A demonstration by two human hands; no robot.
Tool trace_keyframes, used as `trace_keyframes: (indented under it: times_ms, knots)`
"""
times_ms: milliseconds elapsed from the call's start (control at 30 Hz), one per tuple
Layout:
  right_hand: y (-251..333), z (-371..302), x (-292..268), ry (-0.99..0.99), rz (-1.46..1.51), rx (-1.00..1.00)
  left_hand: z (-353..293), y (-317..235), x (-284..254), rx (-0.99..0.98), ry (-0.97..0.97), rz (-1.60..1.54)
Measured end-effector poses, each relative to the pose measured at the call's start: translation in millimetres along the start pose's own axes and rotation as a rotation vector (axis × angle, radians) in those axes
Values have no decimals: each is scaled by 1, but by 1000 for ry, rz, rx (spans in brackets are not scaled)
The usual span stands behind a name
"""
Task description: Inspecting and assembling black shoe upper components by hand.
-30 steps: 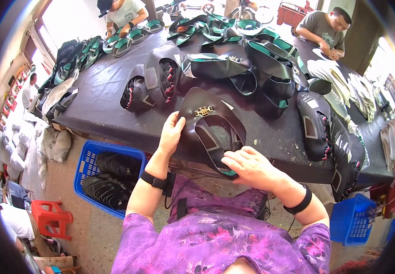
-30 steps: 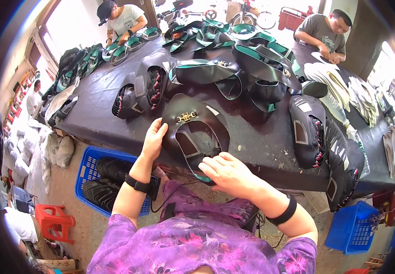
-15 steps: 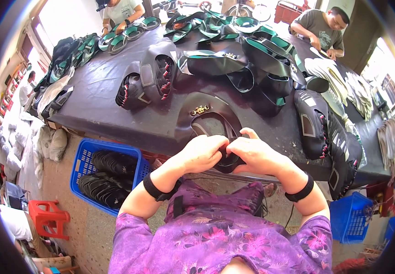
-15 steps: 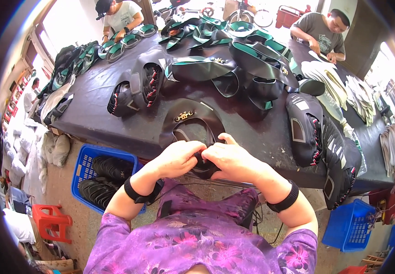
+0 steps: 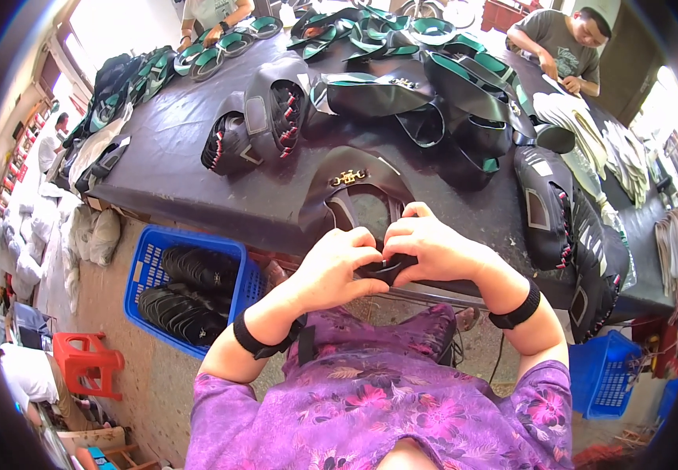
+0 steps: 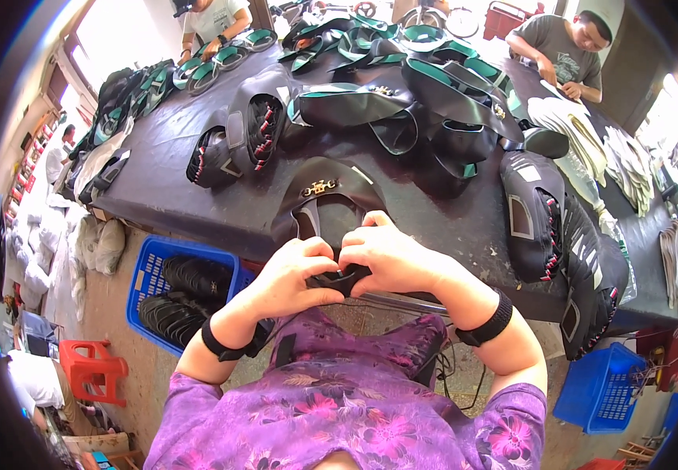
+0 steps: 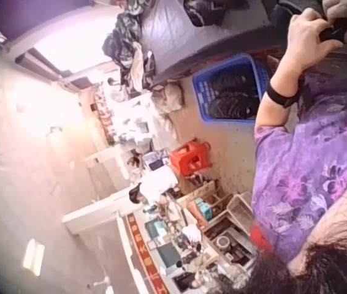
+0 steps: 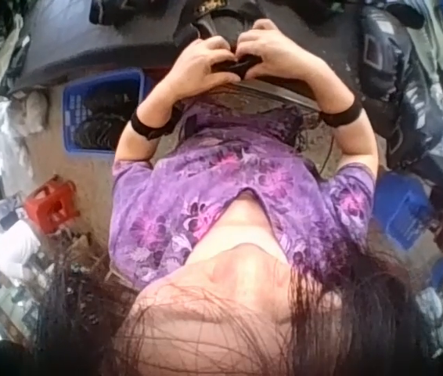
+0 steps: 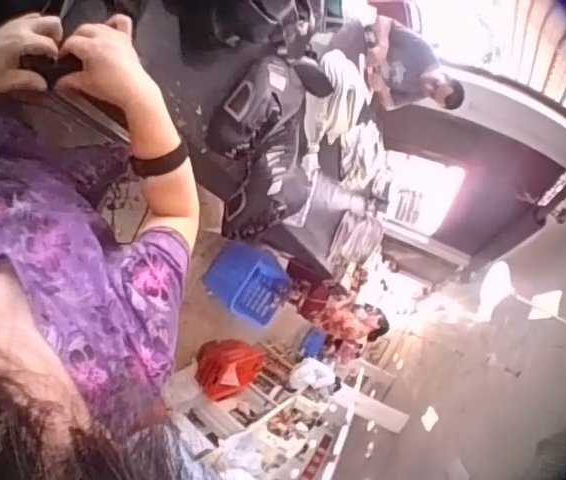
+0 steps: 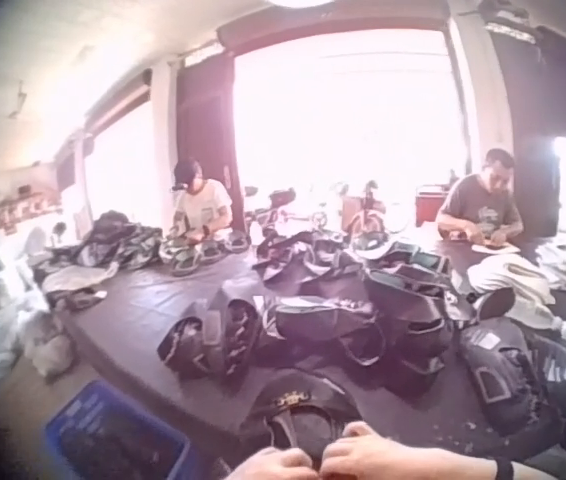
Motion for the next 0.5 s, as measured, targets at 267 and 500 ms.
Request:
trace_keyframes:
  times_ms: [267,500]
  knots:
    - [-1,11,-13,-86,302,82,-2,-3,-29,-8,-72,-217]
    - [4,17,-19,-94,342,126,-3,0,-38,-46,-75,-324]
Point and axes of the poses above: each hand's wrist, its own z-axis towards the middle knuckle, its own x-axis out of the palm, y = z × x, the point moved 8 cm from there along z, towards the middle knuckle, and after that the axes turned 9 degrees about -z, right-handed, at the moved point
